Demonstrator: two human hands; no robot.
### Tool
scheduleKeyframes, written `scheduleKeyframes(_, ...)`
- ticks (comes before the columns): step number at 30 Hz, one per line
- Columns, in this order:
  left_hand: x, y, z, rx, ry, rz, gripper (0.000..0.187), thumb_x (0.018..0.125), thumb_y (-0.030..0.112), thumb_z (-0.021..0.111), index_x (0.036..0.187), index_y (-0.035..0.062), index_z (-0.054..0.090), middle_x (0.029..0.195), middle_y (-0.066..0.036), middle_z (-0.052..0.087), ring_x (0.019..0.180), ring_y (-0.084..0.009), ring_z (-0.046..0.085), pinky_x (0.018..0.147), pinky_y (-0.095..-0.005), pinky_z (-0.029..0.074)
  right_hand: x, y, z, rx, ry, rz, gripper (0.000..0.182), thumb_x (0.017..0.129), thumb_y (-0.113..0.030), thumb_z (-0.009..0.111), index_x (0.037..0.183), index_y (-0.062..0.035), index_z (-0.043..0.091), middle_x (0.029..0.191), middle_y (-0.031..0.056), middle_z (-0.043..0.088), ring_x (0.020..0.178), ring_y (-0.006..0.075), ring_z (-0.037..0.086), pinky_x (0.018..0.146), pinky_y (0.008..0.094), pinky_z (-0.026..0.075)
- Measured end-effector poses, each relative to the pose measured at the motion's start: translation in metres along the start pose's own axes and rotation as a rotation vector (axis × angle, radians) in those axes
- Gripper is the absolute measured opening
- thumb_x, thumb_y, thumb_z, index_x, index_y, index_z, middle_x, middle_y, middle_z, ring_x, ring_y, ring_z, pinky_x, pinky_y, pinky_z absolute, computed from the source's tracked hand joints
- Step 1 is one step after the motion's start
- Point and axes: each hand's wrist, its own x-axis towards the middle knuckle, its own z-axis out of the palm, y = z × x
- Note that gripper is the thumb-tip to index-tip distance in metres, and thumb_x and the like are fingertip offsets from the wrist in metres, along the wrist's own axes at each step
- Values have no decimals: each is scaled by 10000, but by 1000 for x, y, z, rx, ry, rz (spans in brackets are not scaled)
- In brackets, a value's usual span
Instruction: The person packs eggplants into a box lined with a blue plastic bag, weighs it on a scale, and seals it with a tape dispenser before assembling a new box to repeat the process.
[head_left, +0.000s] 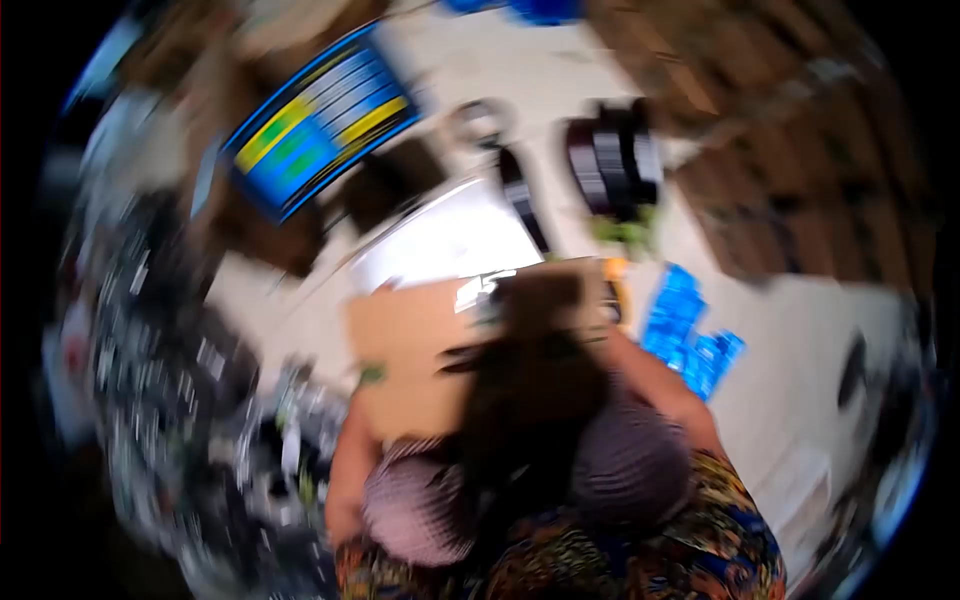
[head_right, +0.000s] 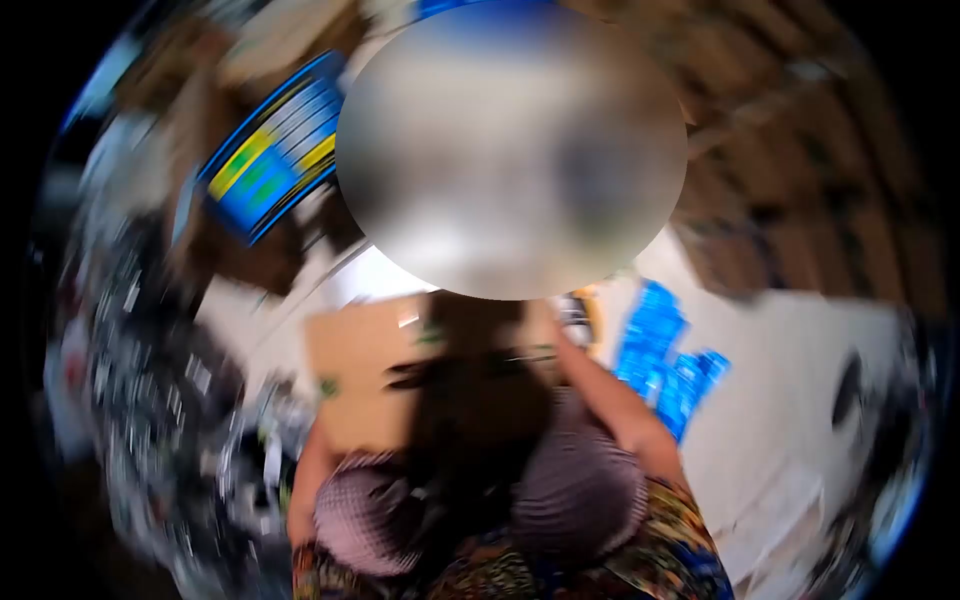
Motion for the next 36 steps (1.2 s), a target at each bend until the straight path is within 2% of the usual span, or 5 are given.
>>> scheduleKeyframes(15,3,-36,-13,-96,167,7,509,1018,357,422,1402,24,434,1278,-78,574,1131,-130,538,915,-250,422,-15,-20,-47,-181,102,39,638,1005,-586,292,1364,-93,476,1304,73,530,1194,193,484,1034,352,361)
scheduleKeyframes(17,17,-74,-40,268,-6,403,558,991,391,462,1439,65,403,1356,-90,515,1223,-177,496,989,-299,409,-25,-20,-54,-175,110,32,634,1005,-586,293,1359,-94,480,1297,73,535,1188,194,488,1030,354,367)
scheduleKeyframes(19,-13,-36,-12,-200,85,230,562,979,373,491,1446,76,396,1401,-91,474,1291,-227,445,1045,-401,393,-44,-15,-55,-154,115,33,630,1005,-585,294,1353,-95,485,1290,73,540,1182,194,493,1026,355,372)
scheduleKeyframes(25,-18,-1,-21,-82,-2,9,514,991,353,467,1422,77,422,1360,-90,508,1214,-223,500,964,-376,440,-72,-10,-23,-5,104,-22,620,1005,-582,297,1337,-99,499,1269,73,554,1165,195,508,1013,359,389)
scheduleKeyframes(36,-2,81,175,349,-471,-29,438,1012,316,424,1378,80,470,1285,-89,571,1074,-214,601,816,-330,525,-209,-95,-33,228,15,-472,602,1006,-576,302,1308,-105,524,1230,74,581,1133,197,535,990,368,419)
